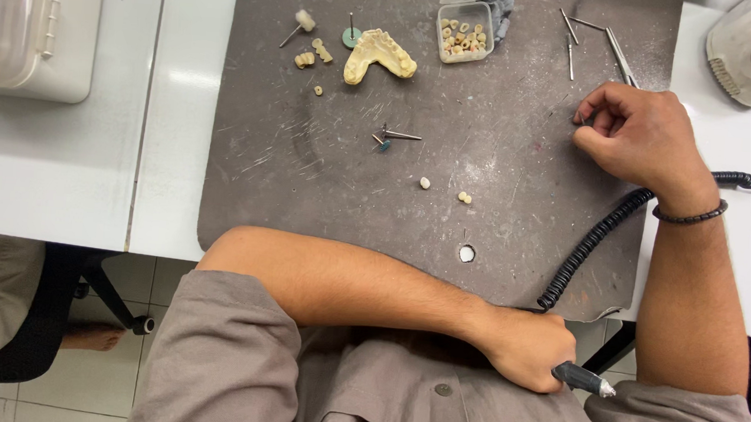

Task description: The person uses a rotary handpiece with a grinding burr to trim a dental prosthetic tooth set on a plaster model, then picks up individual prosthetic teeth and grinds and polishes them one at a time against a rotary polishing wheel, setting finished teeth aside on the bench.

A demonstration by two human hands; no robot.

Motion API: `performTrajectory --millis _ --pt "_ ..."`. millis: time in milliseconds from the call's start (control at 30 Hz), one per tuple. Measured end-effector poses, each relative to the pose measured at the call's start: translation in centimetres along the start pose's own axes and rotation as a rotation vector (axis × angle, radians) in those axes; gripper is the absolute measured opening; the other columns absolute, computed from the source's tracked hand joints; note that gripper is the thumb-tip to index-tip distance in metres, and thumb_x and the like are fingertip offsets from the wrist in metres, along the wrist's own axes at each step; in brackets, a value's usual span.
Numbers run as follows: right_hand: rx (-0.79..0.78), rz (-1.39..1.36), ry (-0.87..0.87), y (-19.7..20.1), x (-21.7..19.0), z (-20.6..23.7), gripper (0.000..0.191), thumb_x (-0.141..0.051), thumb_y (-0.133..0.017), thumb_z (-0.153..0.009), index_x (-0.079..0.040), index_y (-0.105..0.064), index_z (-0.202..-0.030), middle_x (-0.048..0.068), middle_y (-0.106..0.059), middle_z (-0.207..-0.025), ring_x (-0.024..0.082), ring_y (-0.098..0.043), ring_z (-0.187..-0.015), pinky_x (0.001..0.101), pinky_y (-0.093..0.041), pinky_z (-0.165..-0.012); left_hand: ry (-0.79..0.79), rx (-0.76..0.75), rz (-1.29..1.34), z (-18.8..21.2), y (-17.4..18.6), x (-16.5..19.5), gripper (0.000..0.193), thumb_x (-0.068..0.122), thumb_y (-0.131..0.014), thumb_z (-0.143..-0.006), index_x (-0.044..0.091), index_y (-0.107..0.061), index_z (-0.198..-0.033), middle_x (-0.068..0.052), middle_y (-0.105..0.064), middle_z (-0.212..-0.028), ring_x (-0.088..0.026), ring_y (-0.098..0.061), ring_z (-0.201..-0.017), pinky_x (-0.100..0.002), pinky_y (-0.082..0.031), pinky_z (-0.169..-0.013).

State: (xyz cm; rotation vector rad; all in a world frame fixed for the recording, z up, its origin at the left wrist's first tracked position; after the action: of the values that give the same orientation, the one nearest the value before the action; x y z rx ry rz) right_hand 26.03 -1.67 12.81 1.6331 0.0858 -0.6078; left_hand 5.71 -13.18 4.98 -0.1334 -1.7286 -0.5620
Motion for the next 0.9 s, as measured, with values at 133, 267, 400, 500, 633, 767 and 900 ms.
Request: performTrajectory --millis 133,267,400,500,633,767,900 --pt "0.014 -0.052 0.029 -0.1 0.2 -0.2 0.008 -0.008 -0.076 -0.089 -0.003 -0.072 -0.094 0.002 -0.063 -0.064 0.009 -0.057 -0.056 0.0265 -0.046 -0.060 -0.039 0.030 0.025 0.2 0.7 0.9 0.026 0.021 -0.059 -0.078 0.001 -0.065 -0.063 -0.019 -0.068 -0.062 -0.038 -0.069 -0.064 -0.047 -0.056 -0.067" --pt "0.111 -0.109 0.085 0.0 0.2 -0.3 0.010 -0.007 -0.080 -0.095 -0.001 -0.072 -0.095 0.002 -0.066 -0.070 0.007 -0.059 -0.065 0.0231 -0.048 -0.063 0.026 0.090 0.201 0.7 1.8 1.7 0.033 0.027 -0.062 -0.081 0.002 -0.065 -0.060 -0.014 -0.066 -0.054 -0.029 -0.068 -0.053 -0.042 -0.054 -0.057" --pt "0.235 -0.164 0.121 0.0 0.1 -0.4 0.008 -0.006 -0.080 -0.102 -0.001 -0.074 -0.100 0.002 -0.071 -0.081 0.005 -0.066 -0.074 0.0206 -0.053 -0.068 0.243 0.004 0.471 0.9 2.2 1.6 0.039 0.030 -0.065 -0.087 0.003 -0.064 -0.060 -0.008 -0.061 -0.048 -0.020 -0.063 -0.043 -0.037 -0.053 -0.047" --pt "0.279 -0.153 0.243 0.2 -0.6 0.0 0.009 0.000 -0.078 -0.098 0.000 -0.074 -0.106 0.004 -0.074 -0.090 0.006 -0.069 -0.080 0.0213 -0.055 -0.073 0.246 -0.015 0.447 0.8 2.3 1.8 0.040 0.031 -0.067 -0.089 0.003 -0.062 -0.060 -0.006 -0.059 -0.048 -0.017 -0.061 -0.043 -0.036 -0.052 -0.046" --pt "0.339 -0.100 0.270 0.6 -2.2 0.2 0.017 0.001 -0.080 -0.098 0.000 -0.073 -0.114 0.007 -0.073 -0.097 0.011 -0.068 -0.079 0.0219 -0.054 -0.068 0.171 -0.006 0.328 0.7 2.2 1.9 0.042 0.033 -0.066 -0.089 0.005 -0.060 -0.058 -0.003 -0.060 -0.045 -0.015 -0.062 -0.041 -0.033 -0.052 -0.045" --pt "0.314 -0.096 0.413 0.3 -6.2 -0.3 0.010 -0.001 -0.079 -0.102 -0.004 -0.072 -0.109 0.008 -0.073 -0.099 0.011 -0.071 -0.081 0.0211 -0.057 -0.068 0.153 -0.031 0.417 0.9 2.6 2.1 0.045 0.032 -0.066 -0.090 0.004 -0.061 -0.055 -0.004 -0.059 -0.045 -0.015 -0.059 -0.040 -0.033 -0.049 -0.044" --pt "0.211 -0.049 0.583 -0.9 -11.5 -2.1 0.022 -0.006 -0.083 -0.093 -0.007 -0.073 -0.112 0.009 -0.072 -0.108 0.018 -0.069 -0.090 0.0297 -0.058 -0.076 0.062 -0.070 0.519 1.2 3.2 3.0 0.044 0.028 -0.066 -0.092 0.005 -0.059 -0.055 -0.002 -0.056 -0.044 -0.014 -0.056 -0.038 -0.032 -0.046 -0.042"
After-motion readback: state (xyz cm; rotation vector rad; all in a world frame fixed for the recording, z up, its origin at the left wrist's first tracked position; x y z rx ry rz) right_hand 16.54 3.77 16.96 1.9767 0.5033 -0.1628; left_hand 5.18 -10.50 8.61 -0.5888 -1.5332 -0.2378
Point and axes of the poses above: each hand's wrist, its own z-axis away from the middle knuckle, its own y-axis out of the back of the hand, x = y × z, the point moved 4 cm from there along -z, towards the middle knuckle
